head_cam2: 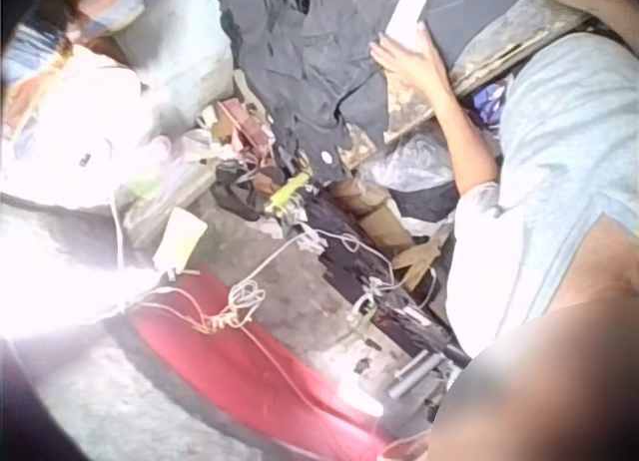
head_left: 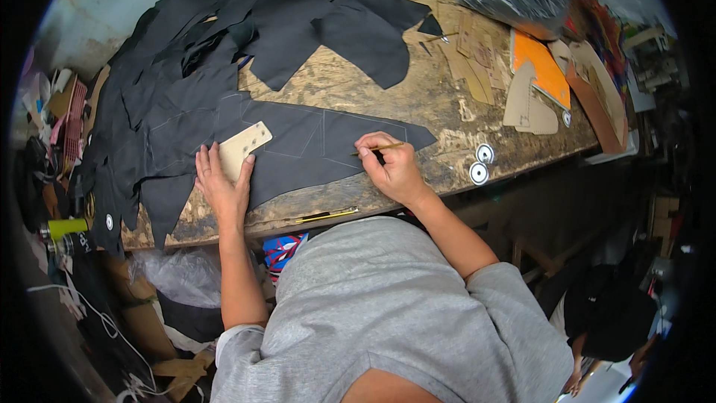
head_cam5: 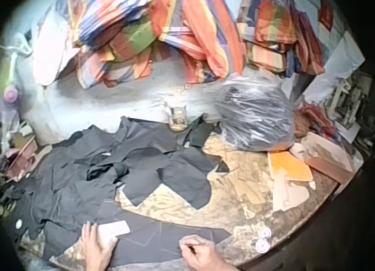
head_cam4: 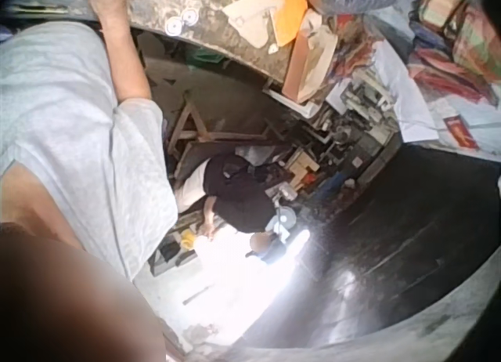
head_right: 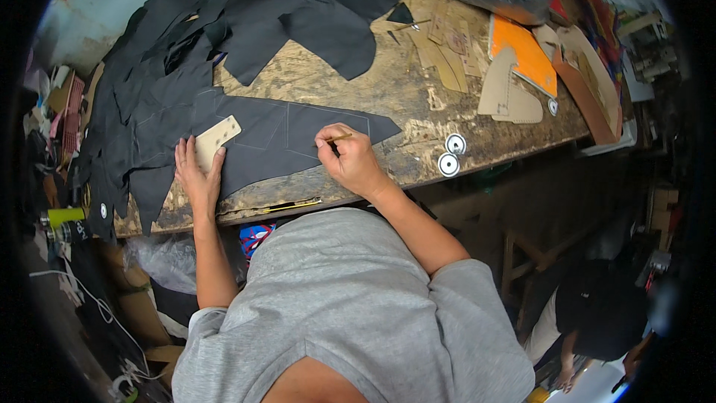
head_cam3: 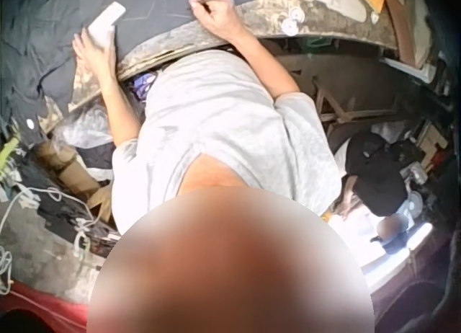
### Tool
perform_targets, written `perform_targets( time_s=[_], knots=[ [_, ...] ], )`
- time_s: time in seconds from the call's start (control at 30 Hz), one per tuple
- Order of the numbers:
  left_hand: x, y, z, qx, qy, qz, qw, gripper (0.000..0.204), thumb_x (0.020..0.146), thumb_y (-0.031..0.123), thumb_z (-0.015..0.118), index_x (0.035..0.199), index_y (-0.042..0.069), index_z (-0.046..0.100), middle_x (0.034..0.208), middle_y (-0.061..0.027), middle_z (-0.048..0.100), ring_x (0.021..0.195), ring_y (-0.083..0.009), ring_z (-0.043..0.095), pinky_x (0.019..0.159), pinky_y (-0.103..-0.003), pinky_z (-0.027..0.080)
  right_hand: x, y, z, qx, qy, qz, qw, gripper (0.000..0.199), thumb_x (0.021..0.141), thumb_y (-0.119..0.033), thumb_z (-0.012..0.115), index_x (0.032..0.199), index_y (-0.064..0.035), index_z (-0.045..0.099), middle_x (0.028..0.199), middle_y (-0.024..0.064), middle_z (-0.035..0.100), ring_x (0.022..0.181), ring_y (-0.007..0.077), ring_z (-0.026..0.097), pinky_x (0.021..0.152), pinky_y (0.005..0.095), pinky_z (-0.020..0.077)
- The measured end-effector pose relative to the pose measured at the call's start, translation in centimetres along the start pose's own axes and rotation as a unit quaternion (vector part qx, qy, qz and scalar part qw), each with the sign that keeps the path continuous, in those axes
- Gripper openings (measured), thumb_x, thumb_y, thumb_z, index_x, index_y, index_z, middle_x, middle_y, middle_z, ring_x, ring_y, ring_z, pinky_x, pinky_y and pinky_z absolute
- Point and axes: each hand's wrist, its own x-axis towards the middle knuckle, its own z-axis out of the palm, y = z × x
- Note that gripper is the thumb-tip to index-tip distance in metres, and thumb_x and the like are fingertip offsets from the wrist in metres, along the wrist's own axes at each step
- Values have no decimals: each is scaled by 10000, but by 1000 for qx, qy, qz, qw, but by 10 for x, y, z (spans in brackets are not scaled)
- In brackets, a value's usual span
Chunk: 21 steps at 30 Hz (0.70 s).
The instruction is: The person lays out black fabric pieces on a wooden table, places a cardboard pattern on the fabric, and uses a pencil to trace the pattern outline. The person briefly opens a notebook to check notes, then continues tracing additional fabric pieces with different pattern shapes.
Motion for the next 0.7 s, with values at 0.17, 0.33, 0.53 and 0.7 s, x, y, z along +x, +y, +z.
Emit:
perform_targets(
  time_s=[0.17, 0.33, 0.53, 0.7],
  knots=[
    [-4, 0, -1, -94, 112, 0, 989, 691, 649, 262, 838, 1222, 25, 533, 1156, -153, 537, 1100, -284, 478, 983, -409, 356, 0, -7, 5, -58, 14, -10, 998, 60, 800, -6, 590, 809, 49, 610, 786, 149, 645, 734, 280, 640, 646, 335, 513],
    [-4, -17, -3, -299, 184, -127, 927, 542, 684, 136, 814, 1163, 21, 588, 946, -53, 540, 855, -161, 505, 815, -288, 435, 21, -10, 13, -2, -45, 103, 994, 132, 834, -39, 570, 777, 60, 634, 707, 141, 652, 567, 194, 611, 549, 300, 478],
    [-5, -44, -38, -363, 49, -234, 901, 461, 676, 64, 732, 1116, -30, 632, 873, -55, 579, 745, -119, 550, 704, -255, 475, 67, 7, 64, 76, -52, 85, 992, 151, 841, -62, 586, 770, 58, 642, 714, 128, 657, 539, 138, 583, 516, 267, 452],
    [-12, -49, -71, -384, -67, -258, 884, 460, 667, 8, 649, 1113, -94, 610, 858, -63, 578, 703, -105, 558, 638, -225, 474, 62, -4, 89, 69, -101, -3, 992, 125, 810, -27, 609, 728, 67, 617, 744, 144, 654, 573, 226, 615, 552, 317, 485]
  ],
)
